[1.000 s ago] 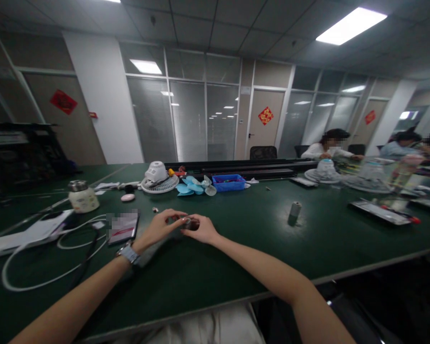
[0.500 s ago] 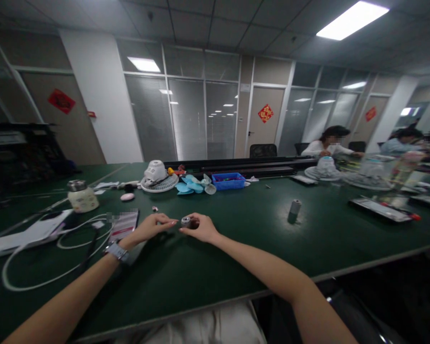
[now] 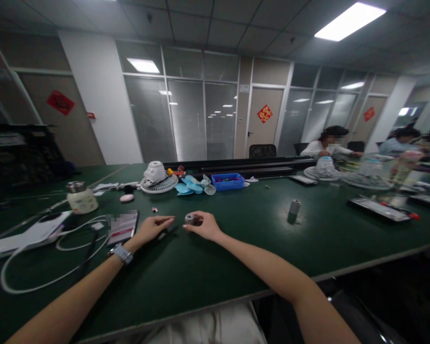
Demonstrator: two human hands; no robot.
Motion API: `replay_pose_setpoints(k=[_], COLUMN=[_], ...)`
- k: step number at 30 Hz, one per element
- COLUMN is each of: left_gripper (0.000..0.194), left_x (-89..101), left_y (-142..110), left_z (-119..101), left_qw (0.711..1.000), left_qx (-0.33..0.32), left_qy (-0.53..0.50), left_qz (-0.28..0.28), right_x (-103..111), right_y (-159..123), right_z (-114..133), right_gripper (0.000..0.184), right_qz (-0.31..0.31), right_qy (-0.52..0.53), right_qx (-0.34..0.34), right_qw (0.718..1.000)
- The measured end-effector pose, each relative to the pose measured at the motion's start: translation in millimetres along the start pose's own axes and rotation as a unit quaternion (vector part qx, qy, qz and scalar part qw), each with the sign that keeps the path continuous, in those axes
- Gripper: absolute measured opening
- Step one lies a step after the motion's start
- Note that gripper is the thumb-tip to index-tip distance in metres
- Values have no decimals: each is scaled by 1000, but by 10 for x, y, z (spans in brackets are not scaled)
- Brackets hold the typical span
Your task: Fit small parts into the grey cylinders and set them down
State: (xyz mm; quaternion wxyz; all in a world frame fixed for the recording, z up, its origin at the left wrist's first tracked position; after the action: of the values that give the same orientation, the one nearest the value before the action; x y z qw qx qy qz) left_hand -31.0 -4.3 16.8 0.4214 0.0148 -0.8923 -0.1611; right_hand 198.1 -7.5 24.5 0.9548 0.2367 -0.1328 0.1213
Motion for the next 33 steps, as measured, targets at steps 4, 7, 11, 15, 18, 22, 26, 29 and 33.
replay_pose_setpoints(k=[4, 7, 11, 15, 18, 22, 26, 29, 33], left_gripper=[45, 37, 33, 32, 32, 31, 30, 29, 29], left_x=[-12, -30, -49, -49, -43, -41, -48, -50, -59], left_y=[33, 46, 57, 58, 53, 53, 61, 62, 61], left_z=[100, 142, 181, 189, 180, 177, 196, 209, 208], left_qw=[992, 990, 989, 989, 988, 988, 988, 988, 988], left_qx=[77, 81, 86, 88, 90, 93, 93, 91, 88], left_qy=[33, 47, 53, 62, 67, 64, 62, 62, 62], left_qz=[-90, -108, -110, -104, -101, -106, -109, -112, -114], right_x=[650, 1397, 2176, 2460, 2472, 2195, 1283, 419, -254], right_y=[292, 388, 213, 6, -23, 92, 230, 181, 28], right_z=[-265, -559, -912, -1154, -1180, -797, -228, 5, 62], right_gripper=[51, 49, 41, 42, 46, 69, 48, 37, 42], right_qz=[-137, -296, -428, -453, -442, -482, -333, -70, 92], right_qy=[-4, -128, -314, -353, -350, -405, -409, -345, -300], right_qx=[-4, -31, -120, -201, -237, -139, 76, 147, 147], right_qw=[990, 946, 839, 793, 792, 765, 846, 924, 938])
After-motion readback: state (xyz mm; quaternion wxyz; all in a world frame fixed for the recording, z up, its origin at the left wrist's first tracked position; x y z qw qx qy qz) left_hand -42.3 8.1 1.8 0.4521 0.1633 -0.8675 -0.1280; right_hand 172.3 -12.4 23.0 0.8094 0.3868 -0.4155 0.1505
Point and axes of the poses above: each hand's wrist, its own y-axis towards the middle knuckle, its own x-axis out of the back of the hand, z = x × y, the point moved 2 cm from there along y, towards the middle knuckle, and after that the axes turned 4 degrees about -z, right-handed, at the moved point
